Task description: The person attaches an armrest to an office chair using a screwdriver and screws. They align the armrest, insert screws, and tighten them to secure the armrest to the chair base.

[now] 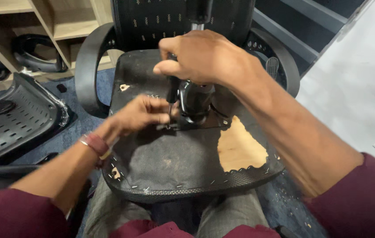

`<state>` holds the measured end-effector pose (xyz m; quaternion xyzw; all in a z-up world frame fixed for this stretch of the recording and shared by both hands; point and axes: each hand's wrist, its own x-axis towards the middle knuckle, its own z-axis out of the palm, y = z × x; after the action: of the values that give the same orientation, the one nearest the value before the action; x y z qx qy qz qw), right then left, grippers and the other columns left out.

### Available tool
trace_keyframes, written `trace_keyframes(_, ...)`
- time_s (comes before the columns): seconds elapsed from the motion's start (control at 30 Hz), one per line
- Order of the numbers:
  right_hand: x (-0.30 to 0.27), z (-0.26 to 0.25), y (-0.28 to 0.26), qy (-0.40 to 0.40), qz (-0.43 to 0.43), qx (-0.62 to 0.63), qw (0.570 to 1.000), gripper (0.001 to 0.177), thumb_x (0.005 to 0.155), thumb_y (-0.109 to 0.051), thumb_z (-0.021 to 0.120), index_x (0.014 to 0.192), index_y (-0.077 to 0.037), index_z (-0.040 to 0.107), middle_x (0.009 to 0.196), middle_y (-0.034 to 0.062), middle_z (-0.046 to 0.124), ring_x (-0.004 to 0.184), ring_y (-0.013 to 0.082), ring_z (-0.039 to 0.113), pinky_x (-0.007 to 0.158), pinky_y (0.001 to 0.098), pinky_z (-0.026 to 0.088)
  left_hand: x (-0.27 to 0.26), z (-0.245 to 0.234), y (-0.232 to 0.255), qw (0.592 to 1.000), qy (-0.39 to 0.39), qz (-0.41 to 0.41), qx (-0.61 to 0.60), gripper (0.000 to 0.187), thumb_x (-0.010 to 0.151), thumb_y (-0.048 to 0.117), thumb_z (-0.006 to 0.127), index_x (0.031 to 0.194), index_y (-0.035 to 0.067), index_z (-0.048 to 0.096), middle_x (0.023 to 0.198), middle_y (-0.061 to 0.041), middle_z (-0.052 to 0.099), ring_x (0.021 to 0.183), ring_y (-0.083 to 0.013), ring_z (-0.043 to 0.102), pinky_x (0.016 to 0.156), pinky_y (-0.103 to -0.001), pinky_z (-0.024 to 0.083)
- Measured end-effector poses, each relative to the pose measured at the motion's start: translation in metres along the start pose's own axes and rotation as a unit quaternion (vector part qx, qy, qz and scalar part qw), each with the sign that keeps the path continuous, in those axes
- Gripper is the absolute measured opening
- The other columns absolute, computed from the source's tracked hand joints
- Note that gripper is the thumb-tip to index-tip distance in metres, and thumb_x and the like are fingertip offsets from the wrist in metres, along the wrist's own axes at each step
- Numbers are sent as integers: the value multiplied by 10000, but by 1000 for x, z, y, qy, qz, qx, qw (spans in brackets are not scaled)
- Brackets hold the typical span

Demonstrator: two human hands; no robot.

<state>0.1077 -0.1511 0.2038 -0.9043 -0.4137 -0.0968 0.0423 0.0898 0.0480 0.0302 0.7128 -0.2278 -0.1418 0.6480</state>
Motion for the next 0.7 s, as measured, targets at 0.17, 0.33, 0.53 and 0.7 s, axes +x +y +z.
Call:
trace_keyframes(0.17,7,-5,-1,-96,-83,95,987,299,853,-191,607,1137,-132,683,1160,103,621,776,334,719,639,469,550,12,-38,56,995,-26,-64,65,161,933,74,734,1063,-7,689,941,-42,607,838,-110,538,743,-276,464)
trace_keyframes(0.33,2,-16,-14,-35,-201,74,976,306,904,-333,588,1091,-125,713,977,147,705,804,307,709,662,421,556,9,-31,69,987,-63,19,147,217,990,178,729,1152,41,772,829,-19,600,768,-118,526,675,-274,437)
trace_keyframes(0.53,16,-34,-29,-172,84,-84,978,707,1048,-640,443,926,-29,778,758,196,740,749,320,750,716,410,555,19,-25,62,990,-85,37,105,239,944,164,748,1105,-3,690,971,-9,696,888,-78,620,782,-241,524)
trace_keyframes(0.7,15,-30,-13,-142,-62,-37,987,466,842,-555,639,1013,-143,773,770,142,745,703,320,712,647,447,541,18,-23,55,994,-86,53,42,309,878,193,789,1143,52,717,1014,42,737,938,-48,644,875,-253,544)
